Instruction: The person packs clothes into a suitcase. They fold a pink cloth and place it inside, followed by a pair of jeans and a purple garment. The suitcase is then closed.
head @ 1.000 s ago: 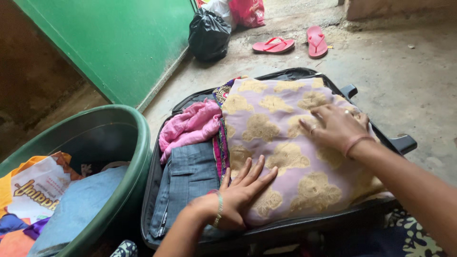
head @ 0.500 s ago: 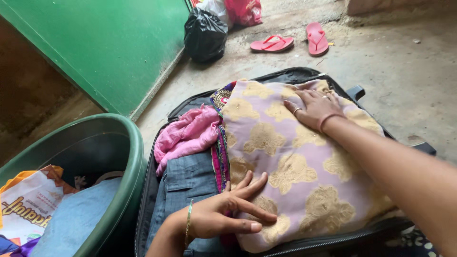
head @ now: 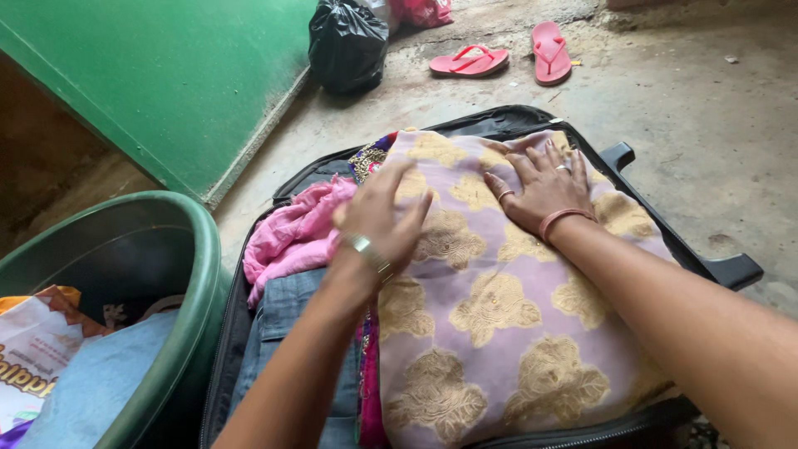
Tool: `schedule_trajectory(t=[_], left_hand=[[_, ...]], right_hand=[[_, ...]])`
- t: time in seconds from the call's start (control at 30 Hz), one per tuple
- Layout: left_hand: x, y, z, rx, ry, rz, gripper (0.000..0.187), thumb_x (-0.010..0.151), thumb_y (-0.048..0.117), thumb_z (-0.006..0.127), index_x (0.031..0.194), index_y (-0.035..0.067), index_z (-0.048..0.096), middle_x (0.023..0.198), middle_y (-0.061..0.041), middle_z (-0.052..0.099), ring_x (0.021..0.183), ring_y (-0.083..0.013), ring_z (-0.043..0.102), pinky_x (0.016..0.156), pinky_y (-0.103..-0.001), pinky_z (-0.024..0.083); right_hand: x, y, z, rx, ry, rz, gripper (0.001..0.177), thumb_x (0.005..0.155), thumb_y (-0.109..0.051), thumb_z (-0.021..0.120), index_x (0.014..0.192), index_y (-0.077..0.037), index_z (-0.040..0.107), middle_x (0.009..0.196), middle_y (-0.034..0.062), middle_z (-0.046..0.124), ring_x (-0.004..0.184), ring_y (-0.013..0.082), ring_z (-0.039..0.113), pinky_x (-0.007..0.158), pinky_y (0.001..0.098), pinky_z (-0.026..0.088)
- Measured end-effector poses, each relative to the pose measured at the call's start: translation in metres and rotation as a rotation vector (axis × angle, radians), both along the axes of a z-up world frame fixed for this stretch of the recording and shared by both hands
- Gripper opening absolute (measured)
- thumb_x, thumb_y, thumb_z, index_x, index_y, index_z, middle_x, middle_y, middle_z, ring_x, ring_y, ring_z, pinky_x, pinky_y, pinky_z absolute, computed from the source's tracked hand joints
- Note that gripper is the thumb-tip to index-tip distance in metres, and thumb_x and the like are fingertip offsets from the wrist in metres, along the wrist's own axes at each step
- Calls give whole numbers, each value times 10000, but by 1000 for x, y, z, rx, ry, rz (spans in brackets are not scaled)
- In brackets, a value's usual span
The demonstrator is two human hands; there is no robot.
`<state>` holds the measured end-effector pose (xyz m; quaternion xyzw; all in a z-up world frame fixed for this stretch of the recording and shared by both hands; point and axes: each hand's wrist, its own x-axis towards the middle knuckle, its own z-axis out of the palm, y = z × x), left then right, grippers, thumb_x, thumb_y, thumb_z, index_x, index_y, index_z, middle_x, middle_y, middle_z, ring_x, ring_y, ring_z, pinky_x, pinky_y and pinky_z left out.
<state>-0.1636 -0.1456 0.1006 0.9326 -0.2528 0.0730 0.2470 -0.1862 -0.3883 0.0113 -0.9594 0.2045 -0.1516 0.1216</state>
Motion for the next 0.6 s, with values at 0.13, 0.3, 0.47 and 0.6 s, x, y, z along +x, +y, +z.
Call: schedule_trajectory(t=[0.13,0.3,0.47,0.6], left_hand=[[47,-61,-16,65,-395,-16,734,946,539,567,1579,264,318,1650,-64,301,1508,-251,234,1150,-618,131],[54,-67,-25,312,-75,57,833,876,696,450,1593,309,277,1688,0,216,1553,-244,106,1155,-626,80],[52,-62,-24,359,260,137,845,914,742,352,1585,229,377,1639,-24,384,1520,-243,344,1222,-507,290],[73,-66,-24,405,355,127,913,908,781,287,1605,193,328,1629,-98,376,1511,-304,336,1222,-508,272]], right_hand=[[-2,1,2,10,10,2,807,921,-769,322,1533,-252,427,1625,68,339,1535,284,198,1240,493,9],[-4,2,3,49,-6,1,790,925,-757,338,1520,-253,463,1603,68,384,1522,262,248,1251,493,17],[-2,5,4,13,-23,-9,778,925,-757,362,1507,-255,477,1575,80,414,1503,276,277,1233,498,80],[-2,5,5,45,-10,-11,788,917,-754,364,1515,-252,467,1562,78,433,1487,258,320,1187,504,181]])
